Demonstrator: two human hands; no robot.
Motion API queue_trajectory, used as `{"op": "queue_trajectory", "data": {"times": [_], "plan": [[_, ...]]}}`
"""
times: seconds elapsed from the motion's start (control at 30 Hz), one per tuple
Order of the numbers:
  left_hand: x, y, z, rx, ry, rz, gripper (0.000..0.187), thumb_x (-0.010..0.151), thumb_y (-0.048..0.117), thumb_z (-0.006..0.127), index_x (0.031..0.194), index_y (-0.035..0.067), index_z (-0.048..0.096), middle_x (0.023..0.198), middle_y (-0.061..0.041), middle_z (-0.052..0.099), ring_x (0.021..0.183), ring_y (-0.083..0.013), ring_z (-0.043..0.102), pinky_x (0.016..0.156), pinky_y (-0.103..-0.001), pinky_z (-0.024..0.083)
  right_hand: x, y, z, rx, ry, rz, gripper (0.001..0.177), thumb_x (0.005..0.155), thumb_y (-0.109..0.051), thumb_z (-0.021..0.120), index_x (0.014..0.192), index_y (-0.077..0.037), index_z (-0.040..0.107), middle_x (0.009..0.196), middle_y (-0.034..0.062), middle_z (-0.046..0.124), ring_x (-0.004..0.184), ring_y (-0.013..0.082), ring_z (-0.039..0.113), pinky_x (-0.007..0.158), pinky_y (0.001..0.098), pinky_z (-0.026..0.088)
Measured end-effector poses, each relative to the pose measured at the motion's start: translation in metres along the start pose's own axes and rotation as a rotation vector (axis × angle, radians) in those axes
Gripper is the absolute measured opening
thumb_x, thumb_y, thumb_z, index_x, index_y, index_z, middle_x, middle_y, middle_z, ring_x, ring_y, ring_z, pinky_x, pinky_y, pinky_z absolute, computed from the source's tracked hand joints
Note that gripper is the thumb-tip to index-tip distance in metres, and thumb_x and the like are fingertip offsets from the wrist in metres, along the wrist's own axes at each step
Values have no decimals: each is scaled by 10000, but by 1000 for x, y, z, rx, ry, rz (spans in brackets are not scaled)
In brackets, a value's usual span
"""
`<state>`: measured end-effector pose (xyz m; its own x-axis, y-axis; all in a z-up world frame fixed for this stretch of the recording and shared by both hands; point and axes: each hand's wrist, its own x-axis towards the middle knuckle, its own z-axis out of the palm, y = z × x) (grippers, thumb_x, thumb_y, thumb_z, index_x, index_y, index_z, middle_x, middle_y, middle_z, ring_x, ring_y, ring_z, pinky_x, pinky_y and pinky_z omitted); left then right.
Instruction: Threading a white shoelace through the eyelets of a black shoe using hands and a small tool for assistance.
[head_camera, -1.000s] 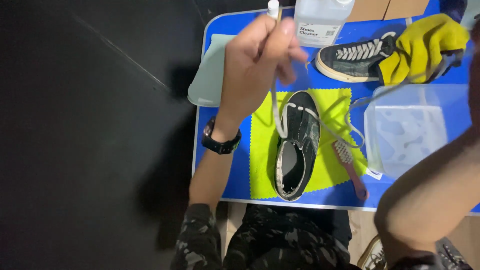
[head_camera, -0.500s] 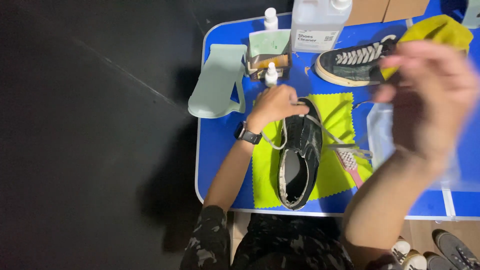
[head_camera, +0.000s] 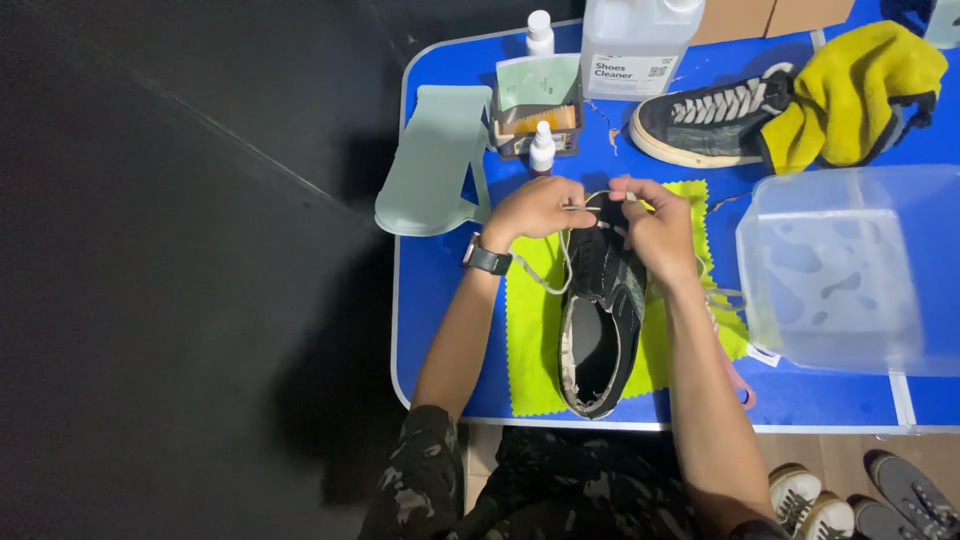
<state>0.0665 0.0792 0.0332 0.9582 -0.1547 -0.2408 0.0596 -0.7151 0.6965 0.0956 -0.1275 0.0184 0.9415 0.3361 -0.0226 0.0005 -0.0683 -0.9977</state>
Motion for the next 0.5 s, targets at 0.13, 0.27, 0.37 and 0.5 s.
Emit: {"op": "queue_trajectory", "data": {"times": [0.13,0.27,0.37,0.5], "plan": [[-9,-6,-10,-11,24,38,387,886,453,720,837,70,699,737,-146,620,817,-362,666,728,-438,504,-5,0,1,-41,36,5,259,940,-30,603,1083,-148,785,927,87,726,413,142,588,395,229,449],[-8,-17,-6,-181,7,27,387,921,451,674,794,86,657,727,-98,626,762,-283,655,681,-383,507,-16,-2,2,81,181,-90,267,968,27,584,1128,-61,778,889,124,707,487,125,576,506,238,496],[-7,2,-10,-198,20,-1,397,912,476,667,811,93,689,769,-136,672,797,-324,680,687,-406,507,-15,-1,2,128,260,-157,262,970,43,587,1122,-44,781,865,122,709,531,116,578,545,237,506],[-17,30,-12,-122,-33,-38,720,821,724,681,1069,49,715,1186,-303,692,1119,-480,676,848,-520,542,-14,10,0,159,300,-184,249,980,45,591,1103,-50,784,891,109,724,555,104,575,577,248,513]]}}
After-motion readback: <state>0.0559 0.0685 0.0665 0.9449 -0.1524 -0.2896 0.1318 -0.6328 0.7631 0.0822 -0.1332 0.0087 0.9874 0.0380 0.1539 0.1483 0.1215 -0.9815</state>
